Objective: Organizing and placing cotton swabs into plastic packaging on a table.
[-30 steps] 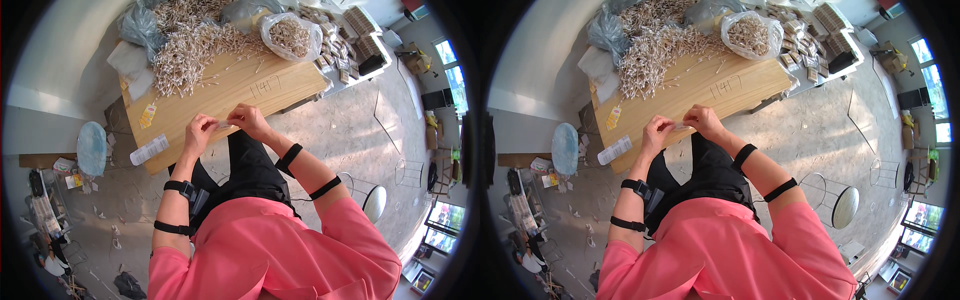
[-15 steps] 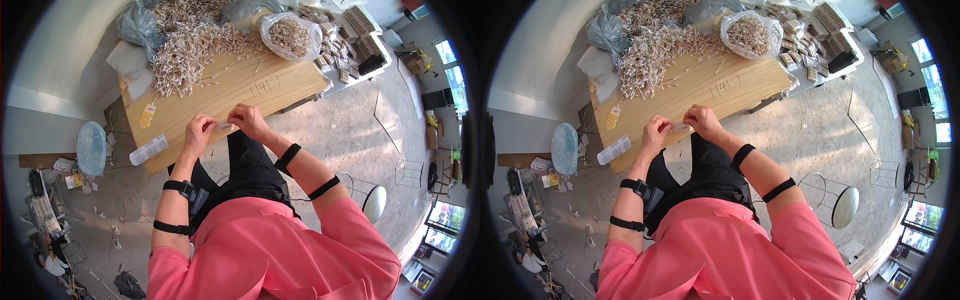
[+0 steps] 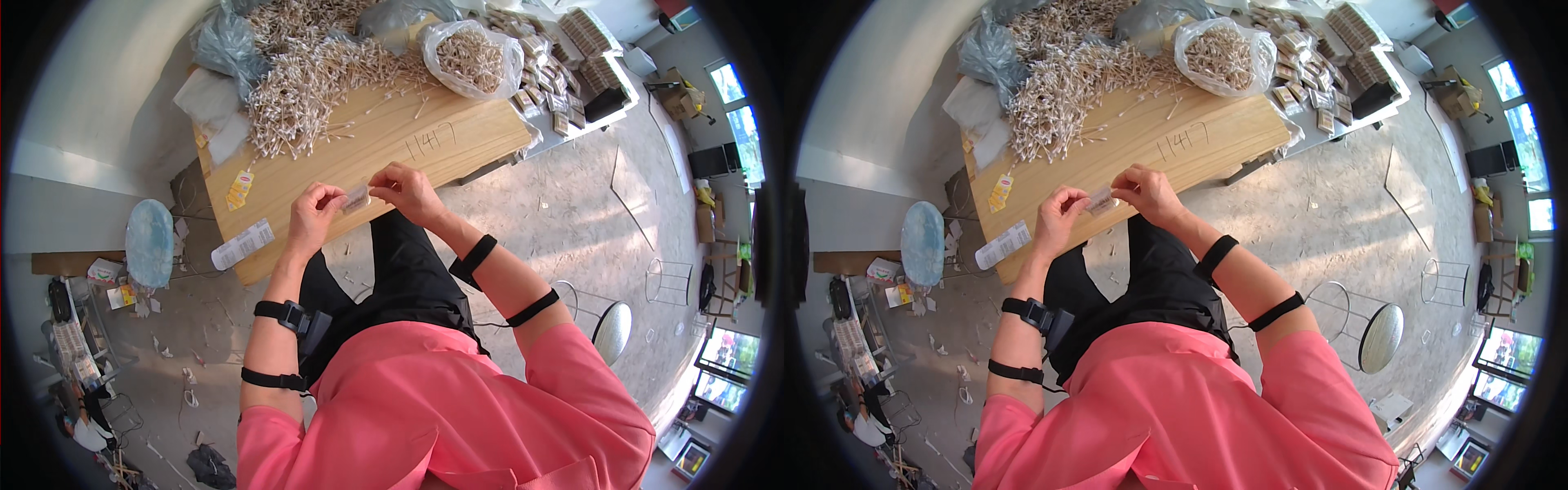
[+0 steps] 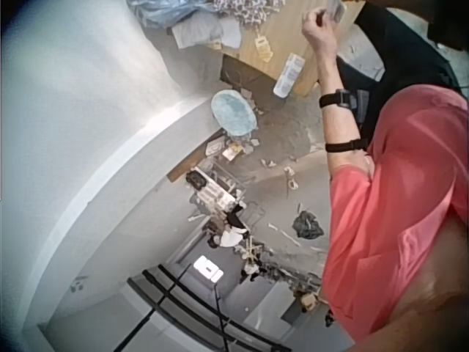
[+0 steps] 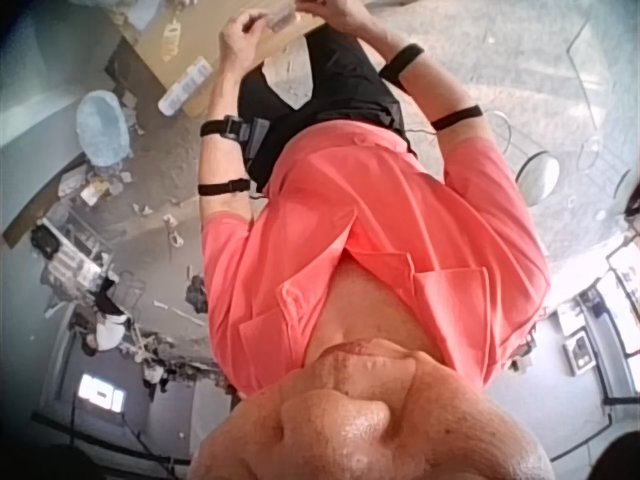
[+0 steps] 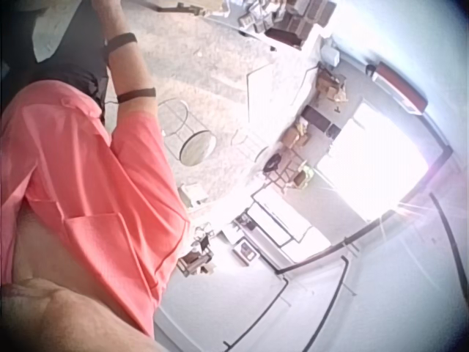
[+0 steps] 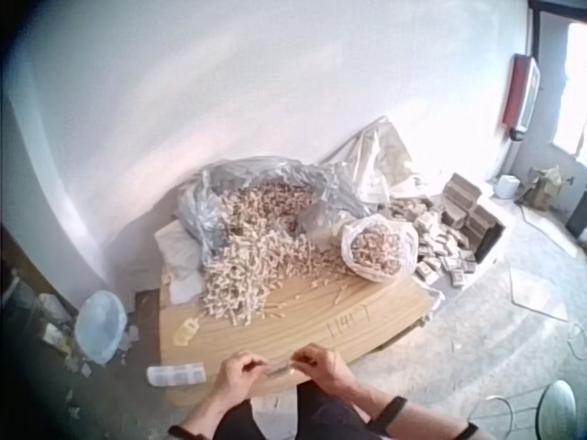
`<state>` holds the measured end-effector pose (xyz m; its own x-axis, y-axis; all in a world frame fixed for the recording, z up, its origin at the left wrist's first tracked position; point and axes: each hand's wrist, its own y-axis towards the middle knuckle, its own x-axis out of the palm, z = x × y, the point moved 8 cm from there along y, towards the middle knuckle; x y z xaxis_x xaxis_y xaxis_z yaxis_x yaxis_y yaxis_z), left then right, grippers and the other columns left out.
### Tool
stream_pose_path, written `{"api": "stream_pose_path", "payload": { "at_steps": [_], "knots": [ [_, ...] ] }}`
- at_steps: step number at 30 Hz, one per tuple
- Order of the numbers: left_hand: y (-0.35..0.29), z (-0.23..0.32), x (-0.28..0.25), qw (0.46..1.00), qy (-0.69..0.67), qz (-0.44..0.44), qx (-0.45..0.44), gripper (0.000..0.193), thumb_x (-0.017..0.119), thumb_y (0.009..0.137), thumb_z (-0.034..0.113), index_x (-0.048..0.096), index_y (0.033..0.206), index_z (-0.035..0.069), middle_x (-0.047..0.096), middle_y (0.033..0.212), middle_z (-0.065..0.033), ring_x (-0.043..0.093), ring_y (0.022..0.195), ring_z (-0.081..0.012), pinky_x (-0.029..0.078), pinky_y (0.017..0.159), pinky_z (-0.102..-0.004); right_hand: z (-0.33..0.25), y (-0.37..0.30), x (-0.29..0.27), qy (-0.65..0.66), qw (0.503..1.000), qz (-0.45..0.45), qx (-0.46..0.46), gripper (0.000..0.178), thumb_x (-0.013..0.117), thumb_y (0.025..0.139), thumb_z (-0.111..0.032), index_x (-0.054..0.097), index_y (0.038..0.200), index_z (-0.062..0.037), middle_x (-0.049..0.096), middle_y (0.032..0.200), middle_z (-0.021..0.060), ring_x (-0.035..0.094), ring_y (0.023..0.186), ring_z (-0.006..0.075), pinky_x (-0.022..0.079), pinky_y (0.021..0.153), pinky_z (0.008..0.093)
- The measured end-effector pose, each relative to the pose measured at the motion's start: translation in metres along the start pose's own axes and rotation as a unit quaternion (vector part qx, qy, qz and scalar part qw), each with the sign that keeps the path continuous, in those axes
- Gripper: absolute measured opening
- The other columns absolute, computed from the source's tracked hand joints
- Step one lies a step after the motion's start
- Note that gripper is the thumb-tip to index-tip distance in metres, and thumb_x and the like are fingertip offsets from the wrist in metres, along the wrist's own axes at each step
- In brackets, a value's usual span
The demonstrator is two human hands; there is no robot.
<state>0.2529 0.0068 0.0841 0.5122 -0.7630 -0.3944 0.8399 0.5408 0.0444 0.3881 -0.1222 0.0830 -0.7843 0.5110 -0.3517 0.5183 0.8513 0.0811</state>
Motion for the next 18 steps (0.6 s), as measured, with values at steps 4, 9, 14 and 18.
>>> {"api": "stream_pose_path", "payload": {
  "at_steps": [4, 9, 14, 18],
  "knots": [
    [0.0, 0.014, -0.009, 0.998, -0.05, -0.012, -0.026, 0.007, 0.072, 0.087, 0.005, 0.07, 0.092, 0.001, 0.061, 0.083, 0.0003, 0.056, 0.073, -0.0075, 0.047, 0.068, -0.0239, -0.013, 0.005, -0.009, 0.05, 0.998, 0.028, 0.01, 0.011, 0.073, 0.086, -0.007, 0.07, 0.093, 0.0011, 0.065, 0.085, 0.0066, 0.066, 0.075, 0.0139, 0.053, 0.069, 0.0271],
    [-0.002, 0.038, -0.021, 0.995, -0.088, -0.024, -0.051, 0.009, 0.072, 0.088, 0.006, 0.07, 0.094, 0.001, 0.063, 0.086, 0.001, 0.057, 0.076, -0.0068, 0.048, 0.069, -0.0229, -0.038, 0.007, -0.011, 0.05, 0.999, 0.001, -0.009, 0.009, 0.071, 0.089, -0.006, 0.069, 0.094, 0.0016, 0.063, 0.087, 0.0036, 0.063, 0.073, 0.0097, 0.051, 0.067, 0.0245],
    [-0.007, 0.067, -0.026, 0.998, -0.055, -0.031, -0.006, 0.009, 0.072, 0.088, 0.004, 0.069, 0.095, 0.0, 0.062, 0.088, -0.0008, 0.059, 0.078, -0.0078, 0.049, 0.071, -0.0232, -0.058, 0.002, -0.018, 0.082, 0.996, -0.001, -0.02, 0.006, 0.069, 0.09, -0.004, 0.069, 0.094, 0.0009, 0.061, 0.091, 0.0024, 0.061, 0.076, 0.0088, 0.05, 0.069, 0.0236],
    [-0.009, 0.084, -0.03, 0.998, -0.048, -0.028, 0.018, 0.01, 0.072, 0.087, 0.003, 0.069, 0.095, 0.0, 0.062, 0.088, -0.0013, 0.06, 0.078, -0.0088, 0.049, 0.072, -0.024, -0.075, -0.002, -0.023, 0.086, 0.996, -0.024, -0.016, 0.006, 0.069, 0.09, -0.003, 0.068, 0.094, 0.001, 0.061, 0.091, 0.0021, 0.06, 0.078, 0.0084, 0.05, 0.07, 0.0231]
  ]
}}
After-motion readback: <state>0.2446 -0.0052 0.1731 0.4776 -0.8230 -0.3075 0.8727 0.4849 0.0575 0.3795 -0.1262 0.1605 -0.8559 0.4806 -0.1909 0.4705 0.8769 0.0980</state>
